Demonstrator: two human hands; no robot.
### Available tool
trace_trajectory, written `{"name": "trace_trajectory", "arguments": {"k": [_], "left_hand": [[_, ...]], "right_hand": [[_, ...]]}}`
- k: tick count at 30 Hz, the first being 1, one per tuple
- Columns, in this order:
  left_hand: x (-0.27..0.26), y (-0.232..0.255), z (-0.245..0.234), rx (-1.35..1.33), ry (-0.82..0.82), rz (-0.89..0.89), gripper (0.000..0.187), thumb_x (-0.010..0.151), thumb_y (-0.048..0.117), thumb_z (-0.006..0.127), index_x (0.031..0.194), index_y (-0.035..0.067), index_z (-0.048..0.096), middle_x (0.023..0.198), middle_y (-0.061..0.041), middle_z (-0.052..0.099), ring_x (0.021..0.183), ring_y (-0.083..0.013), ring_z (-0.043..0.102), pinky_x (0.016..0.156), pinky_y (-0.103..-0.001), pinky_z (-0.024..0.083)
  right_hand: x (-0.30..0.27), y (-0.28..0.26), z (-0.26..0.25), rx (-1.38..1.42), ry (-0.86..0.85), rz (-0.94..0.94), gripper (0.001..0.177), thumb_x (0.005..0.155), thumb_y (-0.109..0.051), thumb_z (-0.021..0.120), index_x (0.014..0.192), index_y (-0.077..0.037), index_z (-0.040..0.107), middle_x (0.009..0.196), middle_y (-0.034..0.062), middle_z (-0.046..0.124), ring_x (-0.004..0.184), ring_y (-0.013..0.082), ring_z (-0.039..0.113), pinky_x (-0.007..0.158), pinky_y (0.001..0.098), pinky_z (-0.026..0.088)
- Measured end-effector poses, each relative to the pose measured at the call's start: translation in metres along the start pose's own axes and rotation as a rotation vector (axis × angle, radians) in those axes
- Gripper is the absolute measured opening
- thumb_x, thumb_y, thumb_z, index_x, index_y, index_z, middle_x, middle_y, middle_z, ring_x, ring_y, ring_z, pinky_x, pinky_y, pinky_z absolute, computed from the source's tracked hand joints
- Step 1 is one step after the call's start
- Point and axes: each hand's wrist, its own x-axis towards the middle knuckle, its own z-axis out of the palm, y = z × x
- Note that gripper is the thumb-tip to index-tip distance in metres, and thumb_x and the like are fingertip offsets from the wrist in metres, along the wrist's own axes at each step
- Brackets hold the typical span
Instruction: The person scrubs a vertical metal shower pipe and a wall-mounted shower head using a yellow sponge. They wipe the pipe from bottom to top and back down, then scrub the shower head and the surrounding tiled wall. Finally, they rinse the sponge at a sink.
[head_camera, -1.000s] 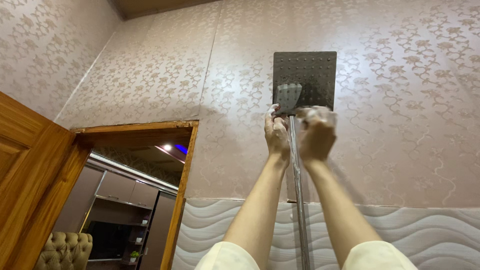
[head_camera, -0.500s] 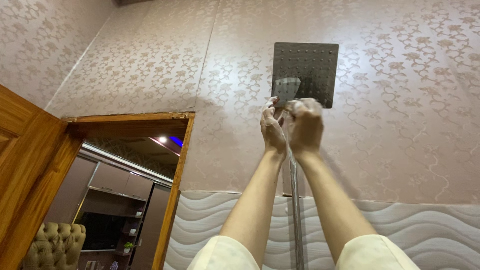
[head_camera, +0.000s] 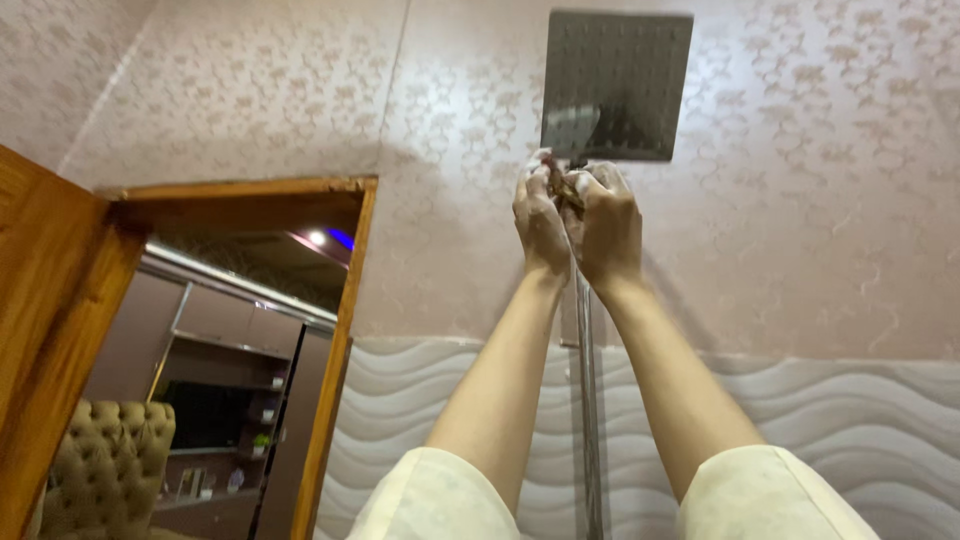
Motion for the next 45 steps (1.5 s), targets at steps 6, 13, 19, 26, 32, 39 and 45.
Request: {"name": "trace_trajectory", "arguments": {"k": [6,13,19,26,32,39,45], "left_hand": [[-0.054,-0.027,-0.043,0.722,-0.017,-0.059,0.035,0.098,0.009,0.045,0.126,0.003,0.065,0.116,-0.016,0.073,0.109,-0.0274,0.071,0.095,-0.038,0.054],[-0.098,-0.053,-0.074,1.079,-0.292,-0.055,0.038,0.085,-0.004,0.050,0.119,0.001,0.066,0.114,-0.026,0.070,0.114,-0.0437,0.064,0.094,-0.046,0.051],[-0.102,-0.058,-0.069,1.105,-0.308,0.039,0.036,0.084,0.000,0.058,0.120,0.000,0.063,0.119,-0.025,0.068,0.114,-0.0425,0.063,0.094,-0.046,0.051],[-0.122,-0.061,-0.077,1.199,-0.347,0.082,0.032,0.093,0.004,0.054,0.124,0.003,0.061,0.124,-0.022,0.067,0.117,-0.0412,0.063,0.098,-0.047,0.050],[-0.173,-0.048,-0.101,1.177,-0.382,0.162,0.039,0.091,0.005,0.054,0.129,0.002,0.060,0.128,-0.022,0.065,0.117,-0.0414,0.063,0.102,-0.047,0.051],[-0.243,-0.031,-0.117,1.172,-0.388,0.127,0.041,0.089,0.003,0.060,0.130,0.002,0.061,0.134,-0.018,0.064,0.125,-0.0381,0.060,0.107,-0.044,0.051],[-0.315,-0.014,-0.123,1.181,-0.344,0.083,0.046,0.089,-0.003,0.060,0.134,0.001,0.060,0.138,-0.016,0.063,0.131,-0.0357,0.059,0.112,-0.043,0.049]], "right_hand": [[-0.071,0.029,0.009,-0.178,-0.231,0.145,0.010,0.088,-0.006,0.067,0.095,-0.008,0.074,0.103,0.0138,0.067,0.103,0.0354,0.063,0.085,0.0467,0.053],[-0.127,0.052,0.017,-0.155,-0.345,0.118,0.012,0.089,-0.009,0.063,0.096,-0.002,0.071,0.111,0.0163,0.066,0.108,0.0375,0.060,0.087,0.0448,0.052],[-0.128,0.064,0.022,-0.096,-0.351,0.229,0.015,0.095,-0.010,0.060,0.097,0.000,0.071,0.111,0.0176,0.067,0.105,0.0338,0.065,0.087,0.0428,0.052],[-0.149,0.056,0.014,0.098,-0.269,0.341,0.022,0.101,-0.012,0.057,0.101,0.007,0.069,0.108,0.0186,0.066,0.099,0.0318,0.065,0.084,0.0407,0.051],[-0.190,0.029,-0.007,-0.035,-0.246,0.170,0.016,0.096,-0.007,0.065,0.105,0.004,0.073,0.109,0.0174,0.067,0.103,0.0328,0.065,0.087,0.0407,0.053],[-0.245,-0.006,-0.040,0.035,-0.282,0.198,0.013,0.093,-0.002,0.068,0.104,0.004,0.071,0.118,0.0173,0.064,0.107,0.0321,0.064,0.090,0.0393,0.054],[-0.303,-0.041,-0.070,0.052,-0.301,0.291,0.019,0.098,0.000,0.067,0.116,0.001,0.072,0.128,0.0158,0.064,0.121,0.0316,0.060,0.100,0.0400,0.053]]}}
